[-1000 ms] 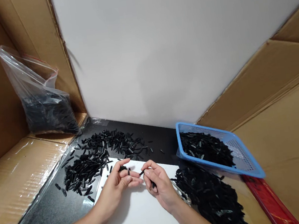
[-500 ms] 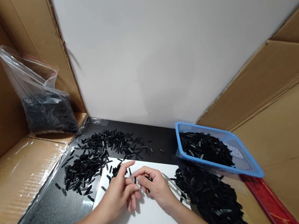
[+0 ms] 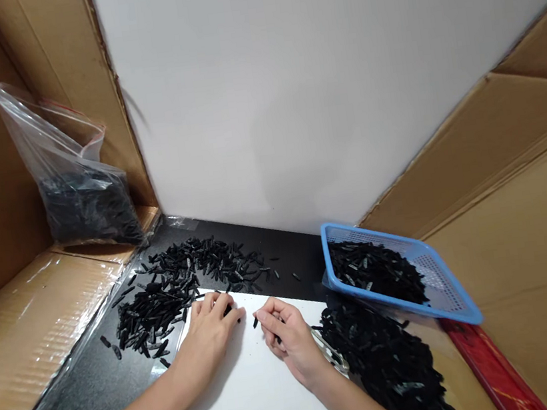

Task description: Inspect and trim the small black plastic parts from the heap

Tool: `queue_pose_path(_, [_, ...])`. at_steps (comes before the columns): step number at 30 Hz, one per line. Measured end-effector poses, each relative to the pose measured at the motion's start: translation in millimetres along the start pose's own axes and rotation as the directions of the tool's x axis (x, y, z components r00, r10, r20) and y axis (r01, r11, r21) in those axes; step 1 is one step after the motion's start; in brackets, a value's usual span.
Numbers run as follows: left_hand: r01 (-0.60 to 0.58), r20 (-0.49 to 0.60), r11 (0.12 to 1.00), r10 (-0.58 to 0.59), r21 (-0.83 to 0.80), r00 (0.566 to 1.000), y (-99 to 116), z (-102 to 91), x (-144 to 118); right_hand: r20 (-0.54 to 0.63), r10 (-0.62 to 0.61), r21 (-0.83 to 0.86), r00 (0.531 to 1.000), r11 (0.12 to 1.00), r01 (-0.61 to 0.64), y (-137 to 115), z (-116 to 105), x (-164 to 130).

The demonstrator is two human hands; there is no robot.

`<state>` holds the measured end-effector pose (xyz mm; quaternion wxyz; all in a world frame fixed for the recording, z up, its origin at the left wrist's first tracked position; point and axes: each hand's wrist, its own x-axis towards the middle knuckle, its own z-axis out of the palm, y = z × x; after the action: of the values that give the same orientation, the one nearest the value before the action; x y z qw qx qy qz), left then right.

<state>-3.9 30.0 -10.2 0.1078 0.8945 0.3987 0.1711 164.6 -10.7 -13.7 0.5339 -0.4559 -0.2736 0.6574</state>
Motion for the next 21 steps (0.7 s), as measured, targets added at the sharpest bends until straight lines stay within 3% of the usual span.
queue_pose_path(6, [0.0,-0.013,0.999,-0.001,-0.038,1.0,0.0,-3.5,-1.7,0.034,0.019,0.071,0.999,0.997,-0.021,-1.8,-1.8,1.1])
queue_pose_path(11, [0.083,-0.03,0.93,-0.1,-0.358,0.995,5.3,-7.1,-1.2,0.034,0.014,0.111,0.999,0.994,-0.018,-2.3,-2.4,2.7])
queue_pose_path(13, [0.193,0.042,0.81,-0.204,-0.554,0.978,9.7,-10.6,-1.3,0.038,0.012,0.127,0.999,0.992,-0.017,-3.1,-2.6,3.7])
queue_pose_path(16, [0.344,0.198,0.48,-0.329,-0.807,0.923,15.8,-12.4,-0.2,0.04,0.011,0.15,0.999,0.989,-0.017,-4.4,-3.1,4.8])
queue_pose_path(19, [0.374,0.303,0.13,-0.377,-0.918,0.875,19.8,-8.0,2.8,0.036,0.018,0.136,0.999,0.99,-0.023,-4.0,-2.6,4.6])
queue_pose_path(21, [0.372,0.35,-0.023,-0.4,-0.928,0.847,22.0,-4.3,5.1,0.032,0.023,0.09,0.999,0.996,-0.025,-2.3,-1.4,3.7])
